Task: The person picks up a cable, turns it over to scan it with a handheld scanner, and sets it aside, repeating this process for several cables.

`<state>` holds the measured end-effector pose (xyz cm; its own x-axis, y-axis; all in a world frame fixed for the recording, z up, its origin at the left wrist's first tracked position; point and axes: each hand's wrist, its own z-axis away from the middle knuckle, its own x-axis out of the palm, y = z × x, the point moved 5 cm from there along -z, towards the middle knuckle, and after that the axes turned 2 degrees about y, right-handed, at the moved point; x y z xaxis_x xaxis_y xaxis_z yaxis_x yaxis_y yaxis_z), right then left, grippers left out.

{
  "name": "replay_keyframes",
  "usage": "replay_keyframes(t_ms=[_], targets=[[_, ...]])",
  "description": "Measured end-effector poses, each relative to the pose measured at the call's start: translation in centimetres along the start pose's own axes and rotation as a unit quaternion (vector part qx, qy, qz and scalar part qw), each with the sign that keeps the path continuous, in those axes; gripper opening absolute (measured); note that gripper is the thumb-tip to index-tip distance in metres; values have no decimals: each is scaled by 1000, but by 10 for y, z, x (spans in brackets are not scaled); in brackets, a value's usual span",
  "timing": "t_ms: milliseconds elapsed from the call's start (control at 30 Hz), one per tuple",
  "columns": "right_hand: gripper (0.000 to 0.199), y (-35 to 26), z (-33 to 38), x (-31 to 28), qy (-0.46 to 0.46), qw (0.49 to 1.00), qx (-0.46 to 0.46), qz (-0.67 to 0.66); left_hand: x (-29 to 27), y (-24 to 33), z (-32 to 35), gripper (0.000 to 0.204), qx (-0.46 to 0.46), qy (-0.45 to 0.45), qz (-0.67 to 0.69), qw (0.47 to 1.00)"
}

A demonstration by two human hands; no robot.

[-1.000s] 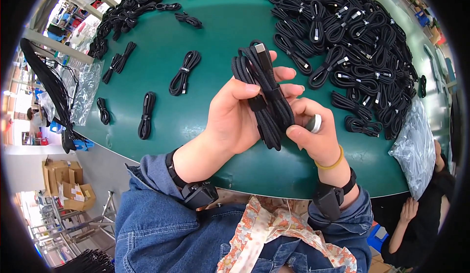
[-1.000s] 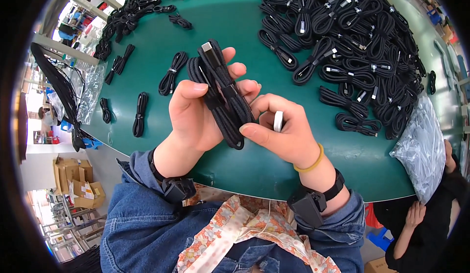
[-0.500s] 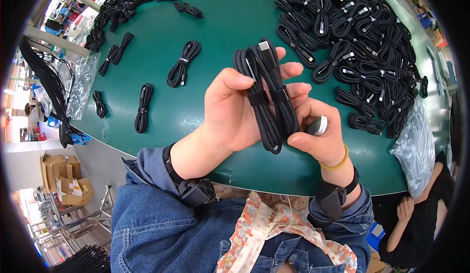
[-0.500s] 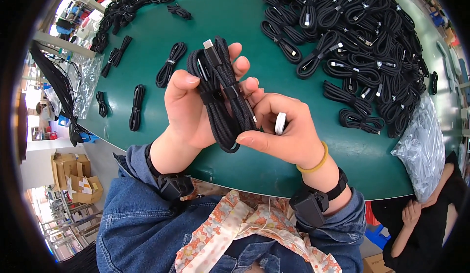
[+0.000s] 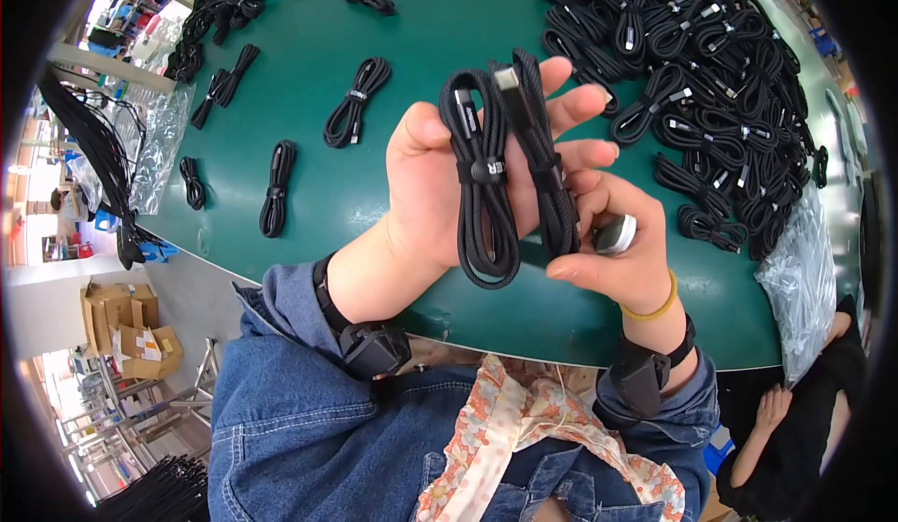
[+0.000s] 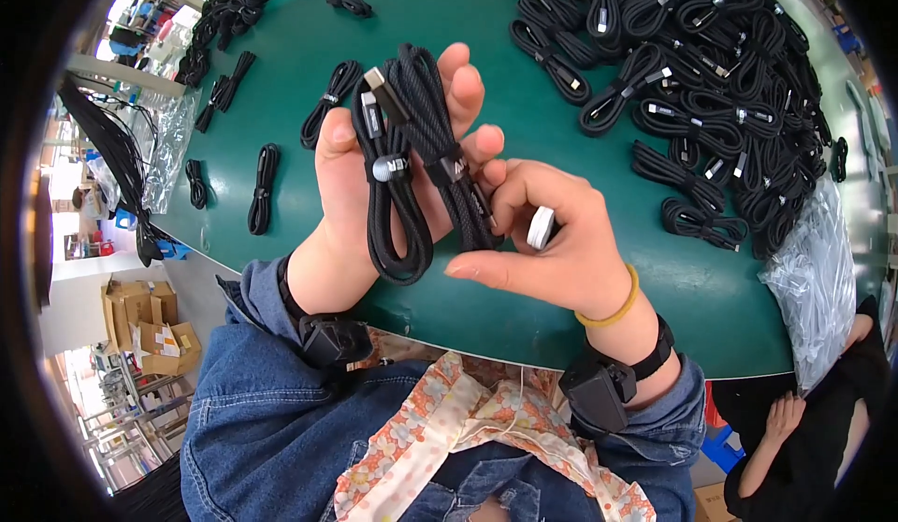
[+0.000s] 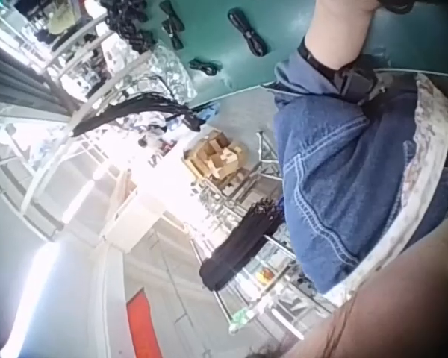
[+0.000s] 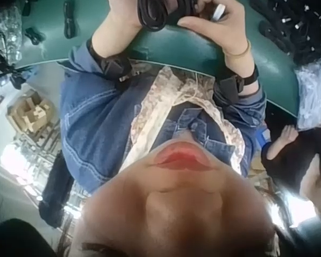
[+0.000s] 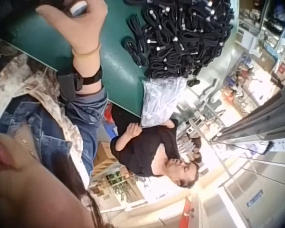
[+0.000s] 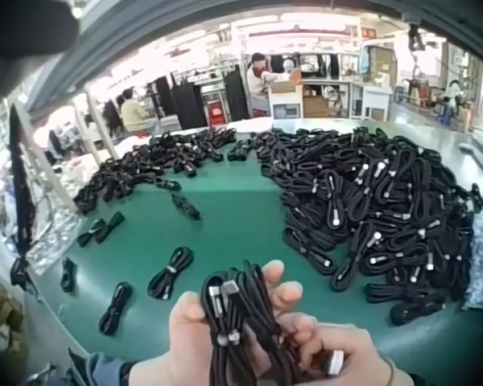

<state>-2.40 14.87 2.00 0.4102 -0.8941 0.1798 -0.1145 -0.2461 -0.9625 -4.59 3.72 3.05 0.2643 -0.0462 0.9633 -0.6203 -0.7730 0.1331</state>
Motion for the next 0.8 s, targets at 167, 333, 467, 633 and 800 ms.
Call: replay_keyframes(t_ms=[167, 333, 467, 633, 800], targets=[[36, -2, 1, -3, 3, 999, 35, 32, -5, 2, -1, 70, -4, 11, 38, 999], [37, 3, 1, -2, 16, 999, 2, 50, -9, 1, 0, 69, -10, -3, 55, 998], [37, -3, 1, -1, 43, 988, -78, 129, -13, 1, 0, 67, 12, 39, 55, 998], [36, -17, 4, 1, 100, 950, -153, 255, -19, 2, 1, 65, 39, 53, 62, 996], [38, -27, 8, 7, 104, 903, -251, 331, -22, 3, 0, 62, 36, 41, 78, 995]])
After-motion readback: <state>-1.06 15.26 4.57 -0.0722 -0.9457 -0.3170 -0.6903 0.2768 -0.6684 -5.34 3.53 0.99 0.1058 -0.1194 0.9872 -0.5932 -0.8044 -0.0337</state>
